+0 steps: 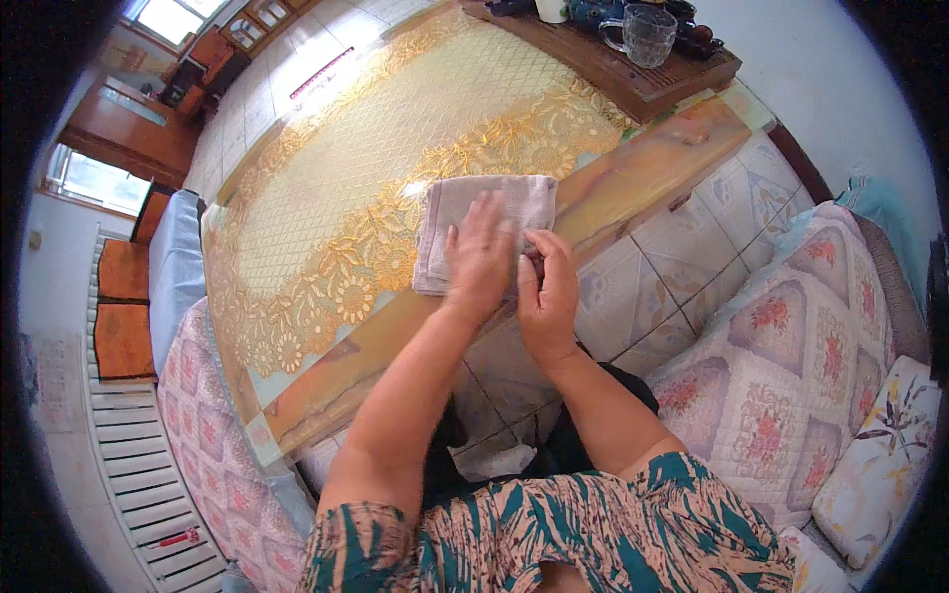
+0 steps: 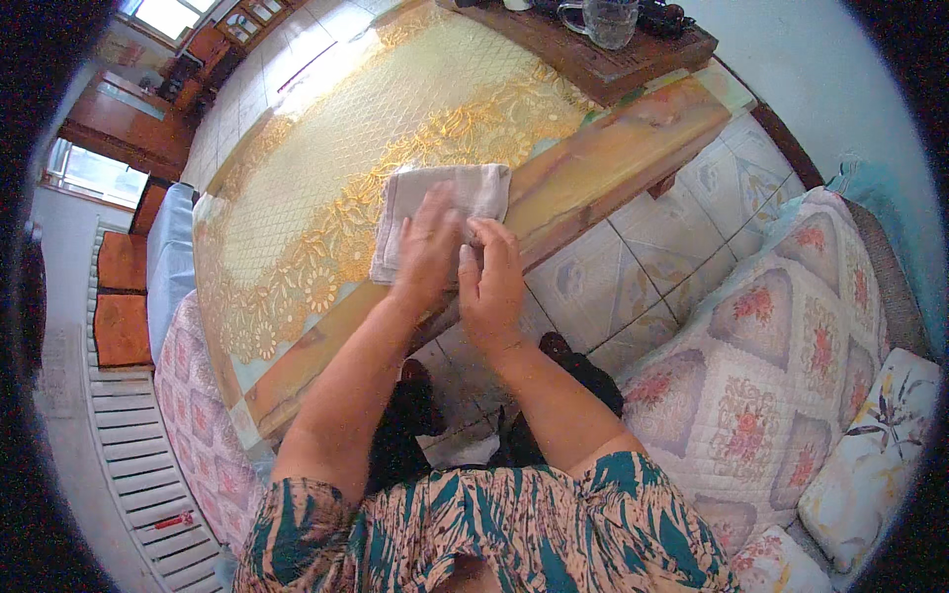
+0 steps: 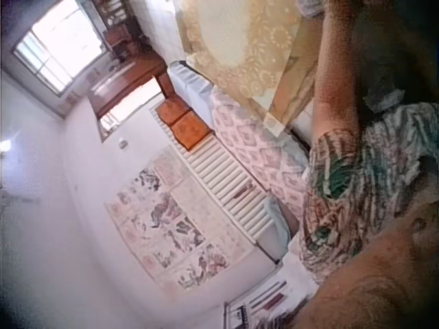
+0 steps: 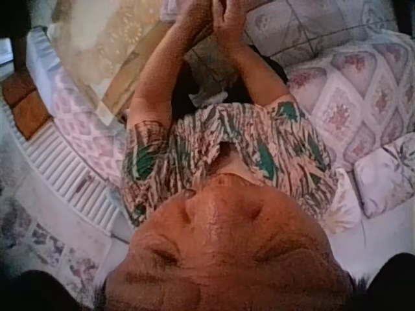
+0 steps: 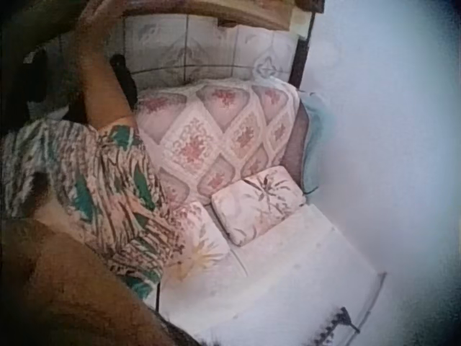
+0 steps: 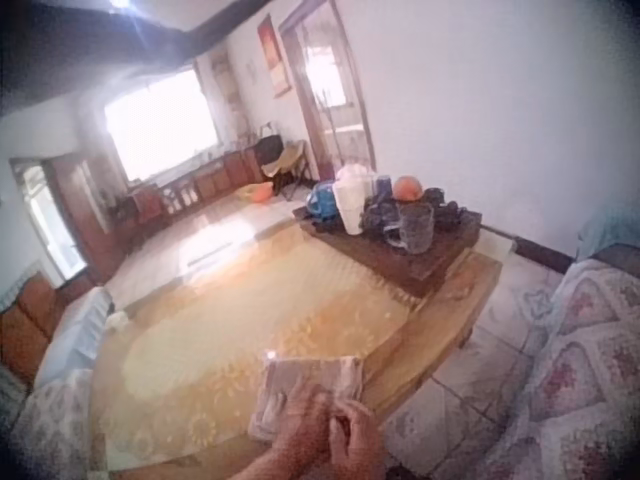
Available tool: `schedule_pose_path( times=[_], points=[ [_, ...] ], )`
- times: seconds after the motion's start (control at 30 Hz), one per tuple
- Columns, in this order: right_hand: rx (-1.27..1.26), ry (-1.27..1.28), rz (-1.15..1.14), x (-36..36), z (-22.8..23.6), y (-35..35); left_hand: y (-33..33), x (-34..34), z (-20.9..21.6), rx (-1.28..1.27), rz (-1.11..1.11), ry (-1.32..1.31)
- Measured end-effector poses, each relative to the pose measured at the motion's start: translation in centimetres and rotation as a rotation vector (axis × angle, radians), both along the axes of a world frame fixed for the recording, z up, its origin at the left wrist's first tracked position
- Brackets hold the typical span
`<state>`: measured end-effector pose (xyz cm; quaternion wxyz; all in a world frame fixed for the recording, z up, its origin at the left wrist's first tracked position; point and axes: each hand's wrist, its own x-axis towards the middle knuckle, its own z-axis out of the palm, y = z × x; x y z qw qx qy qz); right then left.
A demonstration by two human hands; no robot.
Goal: The person wipes down the white frame of a bed headboard and then cleans the wooden frame and glass top of a coffee table using a cloth.
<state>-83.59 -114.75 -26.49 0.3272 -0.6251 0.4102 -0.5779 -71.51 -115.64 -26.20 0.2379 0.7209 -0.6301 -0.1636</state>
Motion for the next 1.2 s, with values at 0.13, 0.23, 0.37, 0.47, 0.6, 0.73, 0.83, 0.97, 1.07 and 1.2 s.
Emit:
schedule_pose_path(
  times=[0.13,0.23,0.37,0.47,0.6,0.73,0.83,0.97,1.07,1.2],
  points=[
    [-0.062,0.348,-0.012,0.2,0.4,0.1,3.3,6.5,1.8,-0.221,0.271,0.145],
    [-0.081,0.585,-0.041,1.3,1.2,1.2,7.6,13.2,-1.4,-0.14,0.392,-0.486],
    [0.003,0.609,-0.111,1.0,0.3,0.2,8.5,11.9,-1.7,-0.021,0.538,-0.545],
    [0.007,0.462,0.049,0.2,-0.6,-1.5,8.5,11.7,-1.3,-0.027,0.561,-0.525],
    [-0.029,0.633,-0.093,-1.9,-0.4,-4.0,8.6,11.5,-1.1,-0.017,0.575,-0.527],
    [-0.103,0.722,-0.238,-2.1,-0.4,-4.3,8.3,10.4,-0.7,-0.044,0.578,-0.511],
    [-0.079,0.783,-0.19,-0.9,0.7,-3.7,8.1,10.4,-0.7,-0.05,0.587,-0.514],
    [-0.014,0.966,-0.112,0.9,2.0,-2.8,8.1,10.2,-0.6,-0.031,0.608,-0.502],
    [-0.054,1.087,-0.081,2.0,2.3,-2.4,8.2,10.4,-0.7,-0.001,0.625,-0.529],
    [-0.005,1.227,-0.015,2.4,2.7,-2.4,8.3,10.6,-0.6,-0.008,0.631,-0.505]
  ],
)
